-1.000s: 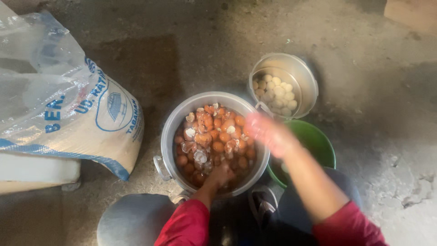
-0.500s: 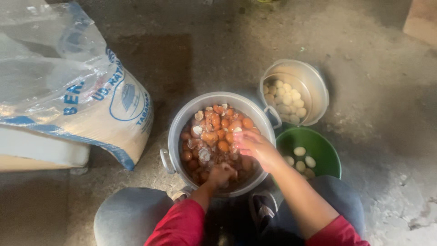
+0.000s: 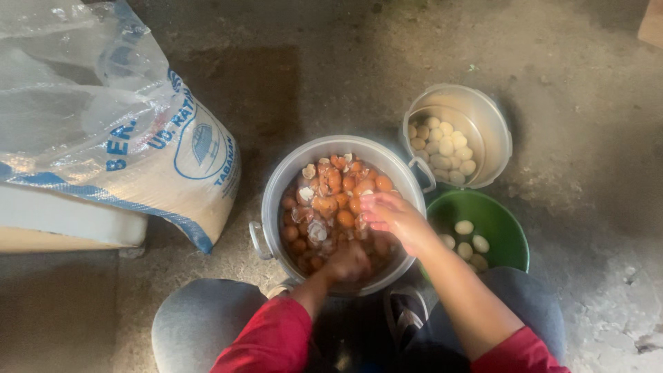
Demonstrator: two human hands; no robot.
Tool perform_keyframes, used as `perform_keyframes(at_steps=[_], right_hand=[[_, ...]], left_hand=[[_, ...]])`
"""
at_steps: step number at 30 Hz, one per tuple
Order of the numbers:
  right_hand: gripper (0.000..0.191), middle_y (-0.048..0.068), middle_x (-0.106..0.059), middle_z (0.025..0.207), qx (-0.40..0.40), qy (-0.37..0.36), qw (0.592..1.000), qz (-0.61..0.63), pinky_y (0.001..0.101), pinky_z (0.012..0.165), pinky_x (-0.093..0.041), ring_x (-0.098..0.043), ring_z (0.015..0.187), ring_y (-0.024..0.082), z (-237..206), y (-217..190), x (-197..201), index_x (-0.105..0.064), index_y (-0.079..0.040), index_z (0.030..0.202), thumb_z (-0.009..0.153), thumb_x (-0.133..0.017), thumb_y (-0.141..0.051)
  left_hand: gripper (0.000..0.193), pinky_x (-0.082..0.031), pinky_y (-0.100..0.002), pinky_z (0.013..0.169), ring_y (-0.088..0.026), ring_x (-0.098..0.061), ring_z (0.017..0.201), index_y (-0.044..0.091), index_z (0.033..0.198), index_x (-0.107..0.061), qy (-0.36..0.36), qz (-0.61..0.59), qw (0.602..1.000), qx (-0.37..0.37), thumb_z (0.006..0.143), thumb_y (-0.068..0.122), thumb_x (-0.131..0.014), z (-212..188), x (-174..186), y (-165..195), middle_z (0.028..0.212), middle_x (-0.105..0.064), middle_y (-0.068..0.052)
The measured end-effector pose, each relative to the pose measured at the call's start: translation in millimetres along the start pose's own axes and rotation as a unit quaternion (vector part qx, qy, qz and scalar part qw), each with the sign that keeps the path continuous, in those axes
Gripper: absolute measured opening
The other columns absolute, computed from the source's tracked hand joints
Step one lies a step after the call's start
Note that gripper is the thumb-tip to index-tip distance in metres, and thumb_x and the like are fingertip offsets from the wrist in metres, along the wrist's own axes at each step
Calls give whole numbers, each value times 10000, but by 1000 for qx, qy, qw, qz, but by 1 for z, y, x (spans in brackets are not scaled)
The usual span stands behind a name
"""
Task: The person peels boiled eggs by hand, removing the shells and placing the peeled eggs into a green bowl. The shells are discarded into a bucket of water.
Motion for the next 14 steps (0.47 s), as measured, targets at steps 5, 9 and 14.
perform_keyframes(at_steps=[5, 9, 14], right_hand=[[453, 81, -691, 1301, 9, 4, 1000, -19, 356, 942, -524, -680, 1125, 206, 2, -5, 0, -628, -75, 1315, 947, -632, -340], [452, 84, -709, 1290, 15, 23, 999, -27, 348, 955, -530, -680, 1127, 187, 3, 1, 6, -635, -70, 1320, 964, -625, -349], [469, 93, -745, 1281, 91, 64, 983, -147, 347, 957, -528, -677, 1115, 205, 10, -6, 23, -685, -41, 1329, 967, -642, -335]], left_hand=[[178, -519, -358, 661, -200, -657, 673, 116, 771, -797, -61, -82, 989, 107, 782, 266, -701, -4, -12, -14, 744, -729, -81], [174, -531, -382, 678, -214, -669, 728, 45, 785, -785, -106, -51, 981, 156, 786, 208, -725, -26, -23, -20, 769, -718, -114], [359, -571, -301, 856, -156, -717, 928, 51, 1060, -717, 3, -234, 972, 38, 715, 123, -786, 4, 27, 15, 983, -765, -40]])
Point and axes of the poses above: each hand's wrist, its own z-axis towards the middle knuckle, its own x-axis out of the back of the hand, y = z × x, the point moved 7 cm from there along z, towards the middle knuckle
